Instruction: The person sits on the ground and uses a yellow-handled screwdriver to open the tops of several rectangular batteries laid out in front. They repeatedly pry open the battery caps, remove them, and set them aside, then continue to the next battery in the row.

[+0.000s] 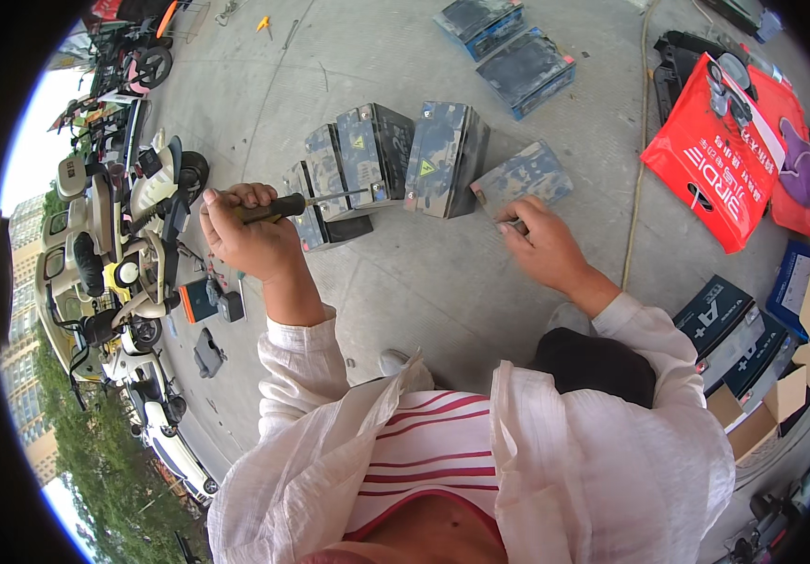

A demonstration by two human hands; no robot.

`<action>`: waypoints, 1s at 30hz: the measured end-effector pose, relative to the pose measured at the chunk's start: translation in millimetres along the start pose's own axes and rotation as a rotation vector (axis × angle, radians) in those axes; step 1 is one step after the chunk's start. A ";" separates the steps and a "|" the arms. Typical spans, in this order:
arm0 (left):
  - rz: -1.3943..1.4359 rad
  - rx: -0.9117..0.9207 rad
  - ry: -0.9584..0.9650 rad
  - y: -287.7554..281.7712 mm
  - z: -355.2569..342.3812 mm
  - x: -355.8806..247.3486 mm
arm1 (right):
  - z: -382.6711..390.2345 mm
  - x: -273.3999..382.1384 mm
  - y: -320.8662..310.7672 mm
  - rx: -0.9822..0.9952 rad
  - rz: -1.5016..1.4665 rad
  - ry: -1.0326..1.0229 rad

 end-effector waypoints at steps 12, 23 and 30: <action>0.035 0.008 -0.016 2.5 0.0 12.9 | -0.7 0.7 -0.9 -0.008 0.033 0.000; 0.068 -0.132 -0.031 -28.7 -4.6 16.9 | -1.6 -4.2 3.1 0.024 0.058 0.031; 0.023 -0.261 -0.031 -43.9 -8.2 20.0 | -2.3 -6.0 1.6 0.034 0.042 0.054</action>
Point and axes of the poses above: each hand's wrist, its own z-axis away from the middle knuckle, its own y-axis out of the palm, x = y × z, the point moved 6 cm from there along -z, towards the middle knuckle, and after that the axes turned 11 degrees about x, right-handed, at the moved point
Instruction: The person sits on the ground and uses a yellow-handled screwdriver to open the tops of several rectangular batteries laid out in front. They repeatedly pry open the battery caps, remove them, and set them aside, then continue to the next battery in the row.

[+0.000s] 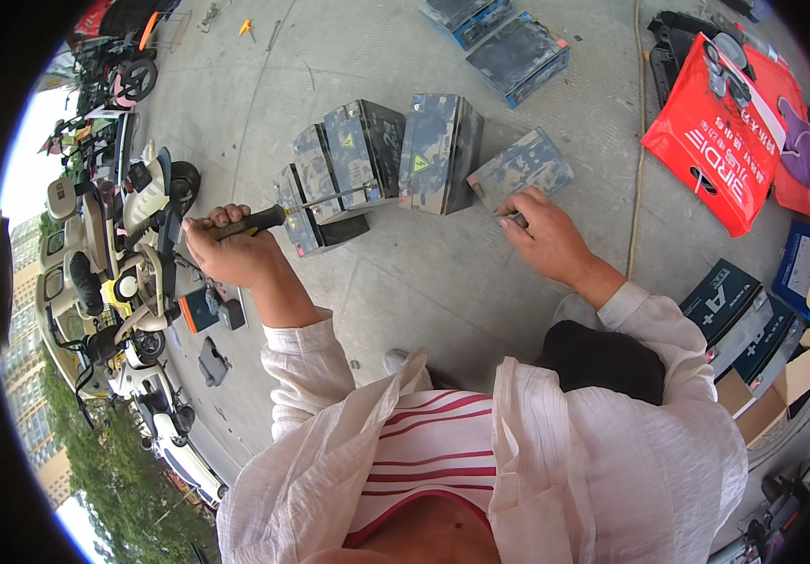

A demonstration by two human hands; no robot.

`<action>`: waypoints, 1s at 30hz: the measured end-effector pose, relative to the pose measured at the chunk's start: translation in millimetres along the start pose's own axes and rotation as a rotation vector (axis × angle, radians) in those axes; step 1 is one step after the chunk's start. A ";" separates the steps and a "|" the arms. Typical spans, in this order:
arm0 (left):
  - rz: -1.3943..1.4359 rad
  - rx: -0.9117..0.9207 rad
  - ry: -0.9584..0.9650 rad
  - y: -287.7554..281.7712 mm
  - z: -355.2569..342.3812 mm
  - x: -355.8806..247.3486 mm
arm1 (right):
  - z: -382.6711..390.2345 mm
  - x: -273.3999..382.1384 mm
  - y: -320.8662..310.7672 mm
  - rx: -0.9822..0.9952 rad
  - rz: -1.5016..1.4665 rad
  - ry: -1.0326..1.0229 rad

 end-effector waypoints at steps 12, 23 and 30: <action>-0.355 0.527 -0.179 34.4 4.2 -3.2 | -9.5 7.3 -1.8 0.035 0.106 -0.032; -0.097 0.323 -0.165 -1.6 35.6 14.1 | -67.4 262.6 -4.5 0.106 0.387 -0.381; -0.111 0.567 -0.064 3.7 26.5 16.8 | -100.7 333.8 74.7 0.225 0.617 -0.554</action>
Point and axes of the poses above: each hand's wrist, its own z-axis away from the middle knuckle, its own y-axis out of the palm, x = y × z, the point moved 6 cm from there along -z, towards the middle knuckle, and after that the axes turned 11 degrees about x, right-handed, at the moved point
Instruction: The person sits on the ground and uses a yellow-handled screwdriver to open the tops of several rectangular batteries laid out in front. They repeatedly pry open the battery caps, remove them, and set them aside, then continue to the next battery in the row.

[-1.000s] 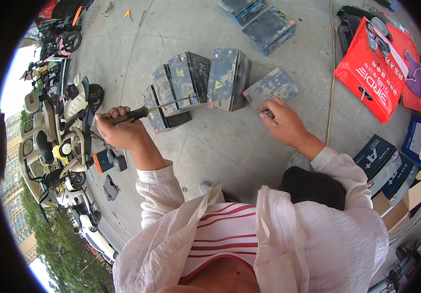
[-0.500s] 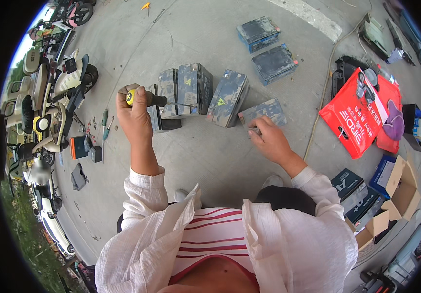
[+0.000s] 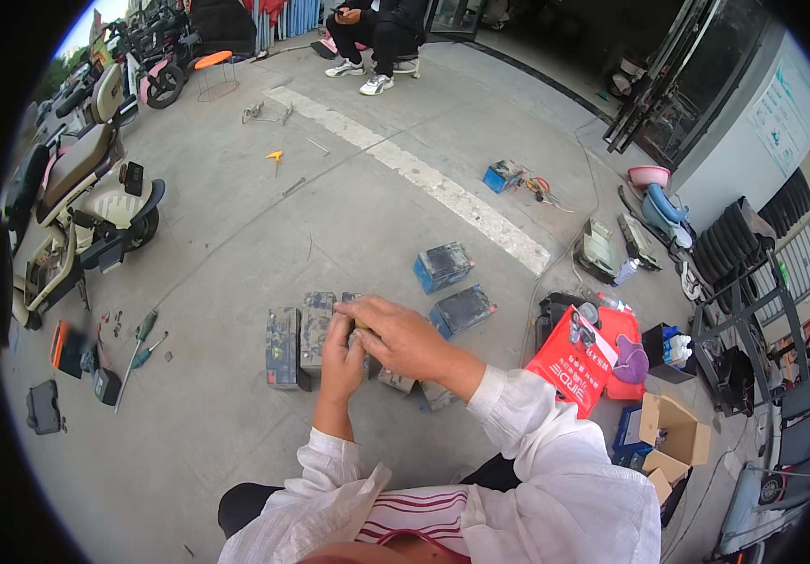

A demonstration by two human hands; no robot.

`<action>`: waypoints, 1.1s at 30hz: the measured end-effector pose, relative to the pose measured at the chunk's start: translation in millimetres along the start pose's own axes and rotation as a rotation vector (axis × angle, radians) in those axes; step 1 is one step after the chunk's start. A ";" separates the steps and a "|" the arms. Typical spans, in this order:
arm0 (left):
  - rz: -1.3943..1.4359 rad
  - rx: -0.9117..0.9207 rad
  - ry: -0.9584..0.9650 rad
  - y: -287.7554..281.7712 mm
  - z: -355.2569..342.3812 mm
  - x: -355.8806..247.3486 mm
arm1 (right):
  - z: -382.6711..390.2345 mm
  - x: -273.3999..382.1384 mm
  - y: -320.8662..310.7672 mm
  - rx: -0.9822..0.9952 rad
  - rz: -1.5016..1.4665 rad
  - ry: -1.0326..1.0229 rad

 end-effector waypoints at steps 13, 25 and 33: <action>0.069 0.386 -0.183 8.7 10.7 53.5 | 19.7 -12.7 28.8 -0.226 0.210 0.329; -0.569 0.222 -0.391 -3.0 49.6 132.0 | 2.9 -12.1 20.6 -0.084 0.413 0.392; -0.627 0.037 -0.361 -4.9 69.8 147.7 | 8.9 -17.7 27.8 -0.159 0.371 0.371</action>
Point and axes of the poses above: each hand's wrist, its own z-axis away from the middle knuckle, its own y-axis out of the palm, x = y × z, the point moved 6 cm from there along -z, towards the middle knuckle, and after that the axes turned 11 degrees about x, right-handed, at the moved point
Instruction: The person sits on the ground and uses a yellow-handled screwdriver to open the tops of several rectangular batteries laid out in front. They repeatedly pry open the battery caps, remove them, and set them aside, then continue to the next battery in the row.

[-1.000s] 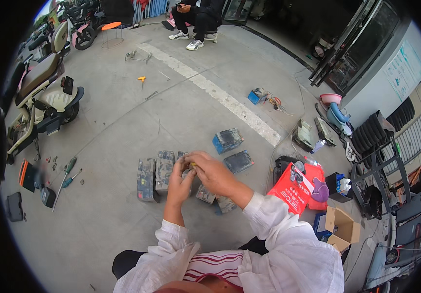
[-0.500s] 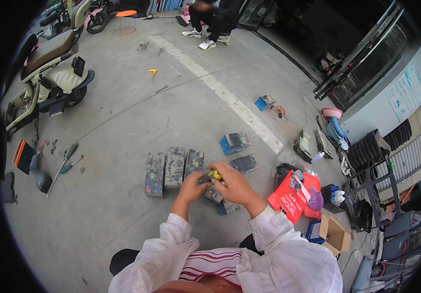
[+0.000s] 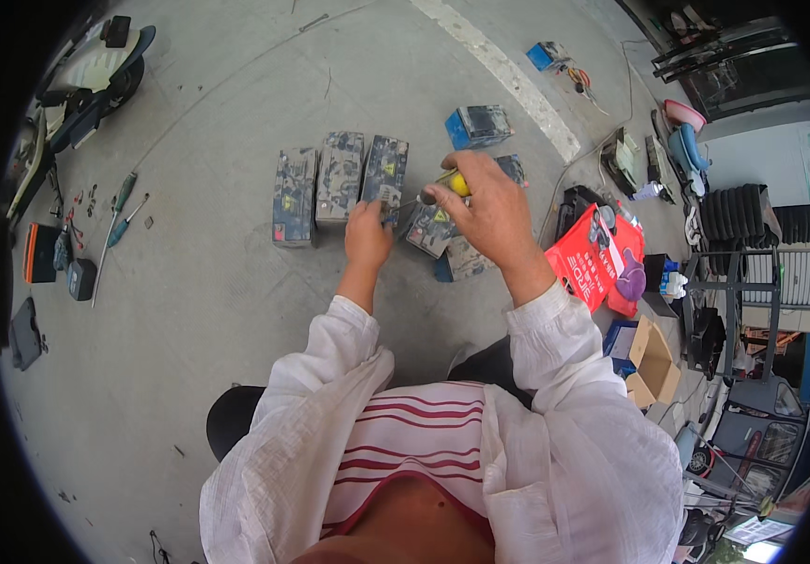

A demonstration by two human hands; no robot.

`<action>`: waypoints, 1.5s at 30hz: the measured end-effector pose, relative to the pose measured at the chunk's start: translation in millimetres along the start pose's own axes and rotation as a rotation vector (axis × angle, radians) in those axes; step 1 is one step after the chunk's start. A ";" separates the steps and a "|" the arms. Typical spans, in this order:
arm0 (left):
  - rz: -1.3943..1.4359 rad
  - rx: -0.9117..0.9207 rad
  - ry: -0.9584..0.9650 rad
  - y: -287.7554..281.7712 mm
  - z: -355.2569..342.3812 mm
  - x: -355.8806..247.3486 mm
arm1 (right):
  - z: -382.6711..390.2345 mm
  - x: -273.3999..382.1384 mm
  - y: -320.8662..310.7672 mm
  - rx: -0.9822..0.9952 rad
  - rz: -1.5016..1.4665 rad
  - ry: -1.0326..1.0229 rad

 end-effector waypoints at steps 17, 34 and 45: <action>0.138 -0.050 0.089 0.9 2.2 4.6 | 2.5 3.8 -5.8 -0.016 -0.141 -0.013; 0.027 0.550 -0.393 -2.9 -11.9 15.6 | 2.1 -8.0 11.7 0.077 -0.284 0.197; 0.193 0.535 -0.433 1.2 -23.2 29.2 | -0.1 -4.2 3.7 0.037 -0.218 0.274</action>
Point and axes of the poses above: each hand's wrist, its own z-axis away from the middle knuckle, its own y-axis out of the palm, x = y × z, the point moved 6 cm from there along -z, towards the middle knuckle, and after that the axes turned 11 degrees about x, right-handed, at the moved point
